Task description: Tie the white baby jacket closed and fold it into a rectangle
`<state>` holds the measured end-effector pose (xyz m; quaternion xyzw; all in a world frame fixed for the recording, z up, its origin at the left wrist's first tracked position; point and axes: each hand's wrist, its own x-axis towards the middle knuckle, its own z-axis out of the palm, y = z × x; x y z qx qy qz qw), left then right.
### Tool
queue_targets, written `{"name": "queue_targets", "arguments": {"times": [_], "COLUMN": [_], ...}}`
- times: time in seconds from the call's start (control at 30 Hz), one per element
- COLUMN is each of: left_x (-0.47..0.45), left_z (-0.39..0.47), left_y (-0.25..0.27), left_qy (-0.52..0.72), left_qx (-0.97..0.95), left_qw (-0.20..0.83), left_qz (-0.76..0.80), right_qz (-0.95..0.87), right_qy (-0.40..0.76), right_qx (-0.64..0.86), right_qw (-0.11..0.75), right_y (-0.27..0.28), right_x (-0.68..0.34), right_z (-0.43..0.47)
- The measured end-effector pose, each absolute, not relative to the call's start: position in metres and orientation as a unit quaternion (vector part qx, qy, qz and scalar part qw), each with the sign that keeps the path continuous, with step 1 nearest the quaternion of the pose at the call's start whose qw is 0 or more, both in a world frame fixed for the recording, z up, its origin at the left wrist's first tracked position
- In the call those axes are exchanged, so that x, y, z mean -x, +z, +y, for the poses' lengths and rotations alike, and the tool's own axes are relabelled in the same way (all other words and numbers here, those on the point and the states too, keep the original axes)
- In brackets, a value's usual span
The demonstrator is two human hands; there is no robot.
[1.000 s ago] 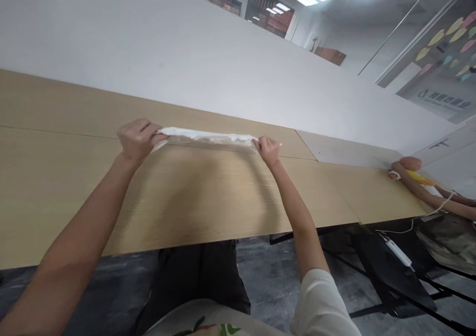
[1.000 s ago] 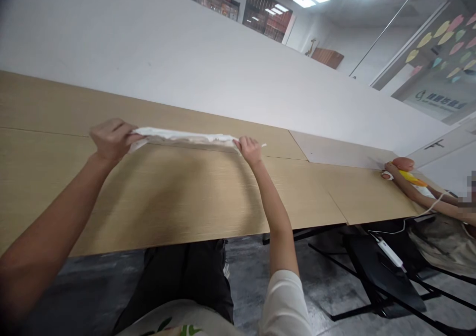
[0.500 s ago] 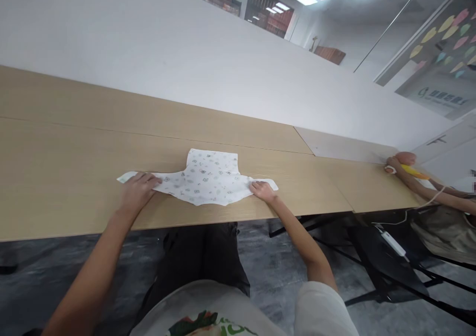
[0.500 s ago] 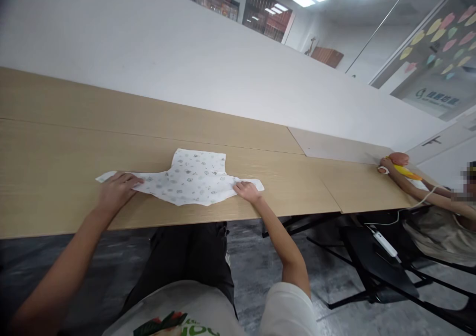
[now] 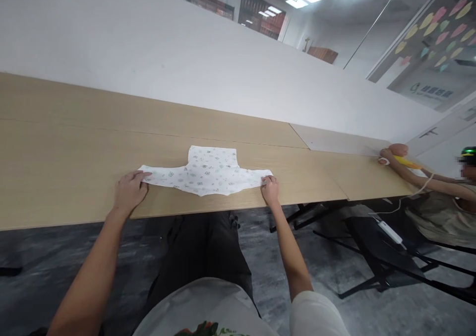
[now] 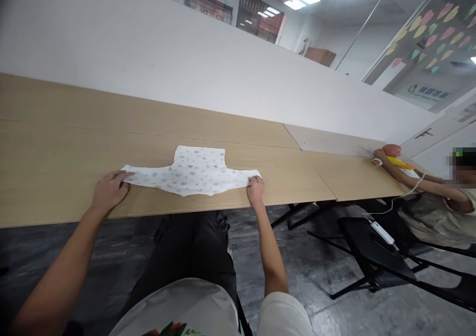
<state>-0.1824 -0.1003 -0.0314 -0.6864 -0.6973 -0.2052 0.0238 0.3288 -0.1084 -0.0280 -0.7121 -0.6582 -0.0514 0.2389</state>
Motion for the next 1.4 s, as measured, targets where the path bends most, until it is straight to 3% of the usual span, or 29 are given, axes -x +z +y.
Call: {"name": "queue_targets", "arguments": {"times": [0.27,0.53,0.77,0.87,0.97,1.2,1.4], "left_x": [0.179,0.171,0.165,0.166,0.167,0.167,0.164], "left_z": [-0.104,-0.106,-0.107,-0.107,-0.107,-0.108,-0.111], "left_y": [-0.025,-0.018,-0.012,-0.012,-0.013,-0.013,-0.01], "left_qy": [-0.195,-0.18,-0.164,-0.165,-0.168,-0.166,-0.164], "left_qx": [0.666,0.625,0.623,0.62,0.623,0.628,0.629], "left_qw": [-0.02,-0.008,-0.016,-0.022,-0.022,-0.022,-0.015], "left_qz": [-0.72,-0.76,-0.765,-0.767,-0.764,-0.76,-0.76], "right_qz": [-0.515,-0.515,-0.453,-0.508,-0.637,-0.788,-0.802], "right_qy": [-0.042,-0.019,0.046,0.039,0.039,0.004,-0.039], "right_qx": [0.784,0.793,0.721,0.656,0.59,0.576,0.563], "right_qw": [0.344,0.326,0.522,0.557,0.493,0.219,0.195], "right_y": [-0.03,-0.022,0.007,0.023,0.03,-0.002,-0.014], "right_x": [-0.334,-0.328,-0.301,-0.257,-0.204,-0.128,-0.123], "right_z": [-0.105,-0.105,-0.08,-0.069,-0.066,-0.084,-0.091]}}
